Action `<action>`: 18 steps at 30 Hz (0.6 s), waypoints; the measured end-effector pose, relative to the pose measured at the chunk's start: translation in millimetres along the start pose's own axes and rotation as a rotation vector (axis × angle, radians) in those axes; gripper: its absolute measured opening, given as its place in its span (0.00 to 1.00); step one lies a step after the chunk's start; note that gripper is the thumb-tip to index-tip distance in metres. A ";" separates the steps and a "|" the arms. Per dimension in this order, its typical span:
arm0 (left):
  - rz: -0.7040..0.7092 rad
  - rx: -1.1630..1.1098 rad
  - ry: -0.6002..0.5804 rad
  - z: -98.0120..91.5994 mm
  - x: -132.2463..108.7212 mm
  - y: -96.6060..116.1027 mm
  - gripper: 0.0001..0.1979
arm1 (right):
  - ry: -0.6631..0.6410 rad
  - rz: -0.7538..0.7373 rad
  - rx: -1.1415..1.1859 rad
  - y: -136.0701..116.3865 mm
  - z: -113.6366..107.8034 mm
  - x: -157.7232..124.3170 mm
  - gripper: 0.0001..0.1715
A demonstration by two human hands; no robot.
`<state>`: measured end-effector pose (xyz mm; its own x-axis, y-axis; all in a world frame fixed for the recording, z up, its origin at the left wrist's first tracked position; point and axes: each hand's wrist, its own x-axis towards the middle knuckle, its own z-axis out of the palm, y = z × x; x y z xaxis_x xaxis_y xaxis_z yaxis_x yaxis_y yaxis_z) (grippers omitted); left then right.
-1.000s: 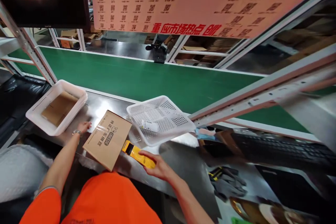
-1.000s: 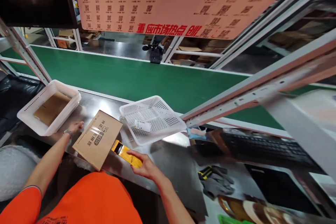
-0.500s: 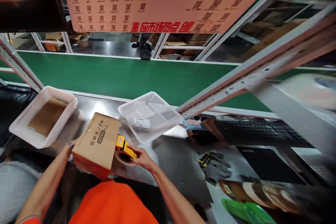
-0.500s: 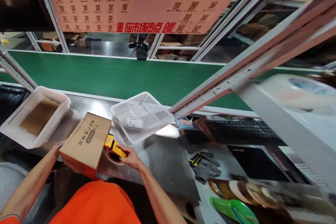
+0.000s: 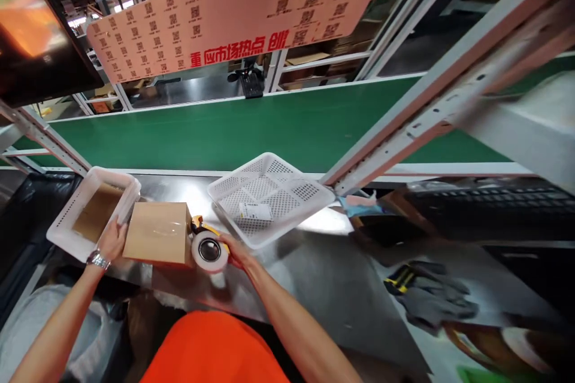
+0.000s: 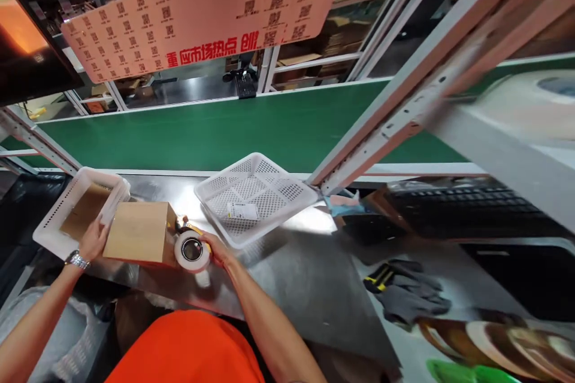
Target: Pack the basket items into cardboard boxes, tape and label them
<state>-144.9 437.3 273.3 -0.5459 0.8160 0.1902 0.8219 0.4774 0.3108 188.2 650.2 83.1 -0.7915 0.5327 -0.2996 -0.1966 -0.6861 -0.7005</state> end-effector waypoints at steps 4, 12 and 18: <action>0.523 0.093 -0.247 -20.8 23.8 61.4 0.45 | -0.061 -0.035 -0.025 -2.5 -0.1 -3.5 0.40; 1.224 0.104 -0.837 23.1 35.8 160.7 0.25 | 0.026 -0.162 -0.077 7.3 5.3 -27.8 0.41; 0.582 0.361 -0.495 33.8 58.0 186.9 0.27 | -0.017 -0.068 -0.156 1.1 -20.4 -69.2 0.41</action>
<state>-17.5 584.8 311.0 0.0456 0.9726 -0.2281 0.9974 -0.0570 -0.0435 254.6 622.7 89.9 -0.7895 0.5659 -0.2375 -0.1592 -0.5626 -0.8112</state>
